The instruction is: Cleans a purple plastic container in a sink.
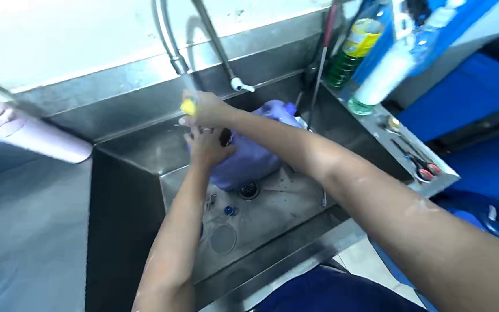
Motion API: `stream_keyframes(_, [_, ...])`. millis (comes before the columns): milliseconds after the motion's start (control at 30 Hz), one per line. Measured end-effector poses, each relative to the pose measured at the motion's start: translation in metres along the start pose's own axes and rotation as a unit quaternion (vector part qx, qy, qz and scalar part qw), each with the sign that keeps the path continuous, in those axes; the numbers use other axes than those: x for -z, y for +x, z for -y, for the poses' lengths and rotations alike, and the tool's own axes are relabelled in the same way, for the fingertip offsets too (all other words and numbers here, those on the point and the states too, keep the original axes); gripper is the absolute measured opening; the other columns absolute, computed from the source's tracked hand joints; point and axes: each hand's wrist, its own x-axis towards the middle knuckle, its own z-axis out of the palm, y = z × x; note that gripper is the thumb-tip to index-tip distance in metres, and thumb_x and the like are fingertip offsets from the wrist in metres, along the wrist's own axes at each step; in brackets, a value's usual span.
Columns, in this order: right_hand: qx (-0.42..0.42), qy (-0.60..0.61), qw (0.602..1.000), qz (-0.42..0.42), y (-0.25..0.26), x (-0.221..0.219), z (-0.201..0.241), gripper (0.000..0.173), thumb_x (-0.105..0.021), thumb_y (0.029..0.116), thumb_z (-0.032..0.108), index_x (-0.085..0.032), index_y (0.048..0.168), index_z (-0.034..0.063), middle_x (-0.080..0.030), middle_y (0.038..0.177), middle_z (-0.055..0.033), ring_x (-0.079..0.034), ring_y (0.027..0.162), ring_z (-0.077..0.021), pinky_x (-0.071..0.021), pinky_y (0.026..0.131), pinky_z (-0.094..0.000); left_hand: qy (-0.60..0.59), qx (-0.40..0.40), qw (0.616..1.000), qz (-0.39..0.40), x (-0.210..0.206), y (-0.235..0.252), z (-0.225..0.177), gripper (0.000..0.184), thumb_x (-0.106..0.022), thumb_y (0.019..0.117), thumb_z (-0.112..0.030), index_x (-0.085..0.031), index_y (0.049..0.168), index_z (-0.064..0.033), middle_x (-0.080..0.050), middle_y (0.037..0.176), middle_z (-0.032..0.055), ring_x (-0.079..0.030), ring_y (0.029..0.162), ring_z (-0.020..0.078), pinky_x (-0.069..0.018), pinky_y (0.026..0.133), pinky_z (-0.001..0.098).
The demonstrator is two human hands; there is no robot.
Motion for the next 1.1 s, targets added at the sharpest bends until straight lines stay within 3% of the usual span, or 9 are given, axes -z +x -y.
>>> stream_keyframes(133, [-0.023, -0.129, 0.984, -0.124, -0.082, 0.118, -0.039, 0.044, -0.069, 0.0974, 0.017, -0.058, 0.136, -0.001, -0.067, 0.122, -0.0234, -0.066, 0.112, -0.0345, -0.0518, 0.099, -0.0507, -0.013, -0.013, 1.0, 0.0, -0.003, 0.0, 0.001, 0.08, -0.074, 0.0912, -0.046, -0.039, 0.159, -0.0218, -0.018, 0.168, 0.0254, -0.01, 0.149, 0.0618, -0.0118, 0.107, 0.0849])
stream_keyframes(233, [-0.151, -0.38, 0.884, -0.227, -0.158, 0.264, -0.085, 0.051, -0.07, 0.0931, 0.012, -0.057, 0.142, 0.005, -0.055, 0.141, -0.0303, -0.049, 0.133, -0.0531, -0.039, 0.106, -0.0709, 0.004, 0.001, 1.0, 0.013, 0.0, 0.004, 0.0, 0.081, -0.073, 0.0924, -0.047, -0.036, 0.161, -0.0238, -0.015, 0.169, 0.024, -0.007, 0.151, 0.0604, -0.0108, 0.107, 0.0852])
stream_keyframes(333, [-0.31, -0.364, 0.838, -0.261, -0.221, 0.345, -0.133, 0.058, -0.067, 0.0991, 0.028, -0.049, 0.146, -0.002, -0.046, 0.143, -0.0413, -0.042, 0.133, -0.0637, -0.0327, 0.103, -0.0807, 0.046, 0.047, 0.997, 0.05, 0.013, 0.008, -0.023, 0.076, -0.075, 0.093, -0.038, -0.04, 0.159, -0.022, -0.016, 0.169, 0.0245, -0.005, 0.151, 0.061, -0.0091, 0.106, 0.0876])
stream_keyframes(433, [-0.245, -0.328, 0.884, -0.223, -0.227, 0.303, -0.116, 0.051, -0.066, 0.0994, 0.02, -0.051, 0.14, -0.0072, -0.049, 0.139, -0.041, -0.048, 0.13, -0.0601, -0.0378, 0.104, -0.0736, 0.042, -0.016, 0.999, 0.009, 0.019, 0.005, -0.089, 0.066, -0.083, 0.0848, -0.019, -0.058, 0.145, -0.0087, -0.021, 0.165, 0.0313, -0.007, 0.149, 0.0637, -0.0082, 0.107, 0.0885])
stream_keyframes(567, [-0.052, -0.282, 0.936, -0.204, -0.222, 0.255, -0.062, 0.041, -0.07, 0.0954, 0.017, -0.061, 0.129, -0.0047, -0.06, 0.127, -0.0313, -0.059, 0.12, -0.0471, -0.0452, 0.101, -0.0627, -0.189, -0.141, 0.971, -0.045, -0.014, 0.024, -0.214, 0.11, -0.094, 0.0709, -0.037, -0.036, 0.159, -0.0056, -0.014, 0.167, 0.0299, -0.016, 0.153, 0.0534, -0.0213, 0.113, 0.0786])
stream_keyframes(633, [-0.015, -0.148, 0.932, -0.33, -0.244, 0.269, -0.074, 0.037, -0.066, 0.0963, 0.02, -0.061, 0.125, -0.0032, -0.066, 0.119, -0.0211, -0.065, 0.11, -0.0268, -0.0504, 0.098, -0.0448, -0.261, -0.145, 0.948, -0.107, -0.023, 0.036, -0.256, 0.106, -0.094, 0.07, -0.031, -0.038, 0.157, -0.0038, -0.036, 0.16, 0.0267, -0.036, 0.147, 0.0459, -0.0334, 0.113, 0.0704])
stream_keyframes(733, [-0.05, 0.142, 0.87, -0.47, -0.285, 0.244, -0.169, 0.041, -0.055, 0.1021, 0.017, -0.05, 0.133, -0.0089, -0.063, 0.111, -0.0119, -0.062, 0.094, -0.0081, -0.0547, 0.085, -0.0271, -0.047, -0.176, 0.976, -0.118, 0.009, 0.049, -0.27, 0.072, -0.081, 0.0837, -0.016, -0.049, 0.146, 0.0001, -0.058, 0.136, 0.0323, -0.054, 0.13, 0.0499, -0.0413, 0.107, 0.067])
stream_keyframes(900, [-0.215, 0.611, 0.684, -0.337, -0.286, 0.114, -0.268, 0.037, -0.034, 0.1109, 0.039, -0.05, 0.127, 0.0104, -0.062, 0.095, -0.005, -0.063, 0.074, -0.0139, -0.0569, 0.065, -0.0303, 0.326, -0.281, 0.901, -0.058, 0.043, 0.061, -0.294, 0.049, -0.063, 0.0879, 0.014, -0.059, 0.135, 0.0006, -0.06, 0.128, 0.0334, -0.051, 0.129, 0.0554, -0.0265, 0.113, 0.0715])
stream_keyframes(1100, [-0.197, 0.758, 0.572, -0.242, -0.275, 0.097, -0.296, 0.068, -0.031, 0.1047, 0.064, -0.039, 0.149, 0.0141, -0.056, 0.136, -0.022, -0.062, 0.117, -0.0378, -0.058, 0.089, -0.0531, 0.447, -0.269, 0.852, -0.043, 0.084, 0.06, -0.319, 0.029, -0.055, 0.0957, 0.011, -0.063, 0.122, 0.0021, -0.064, 0.113, 0.0314, -0.058, 0.116, 0.0527, -0.0326, 0.107, 0.0696])
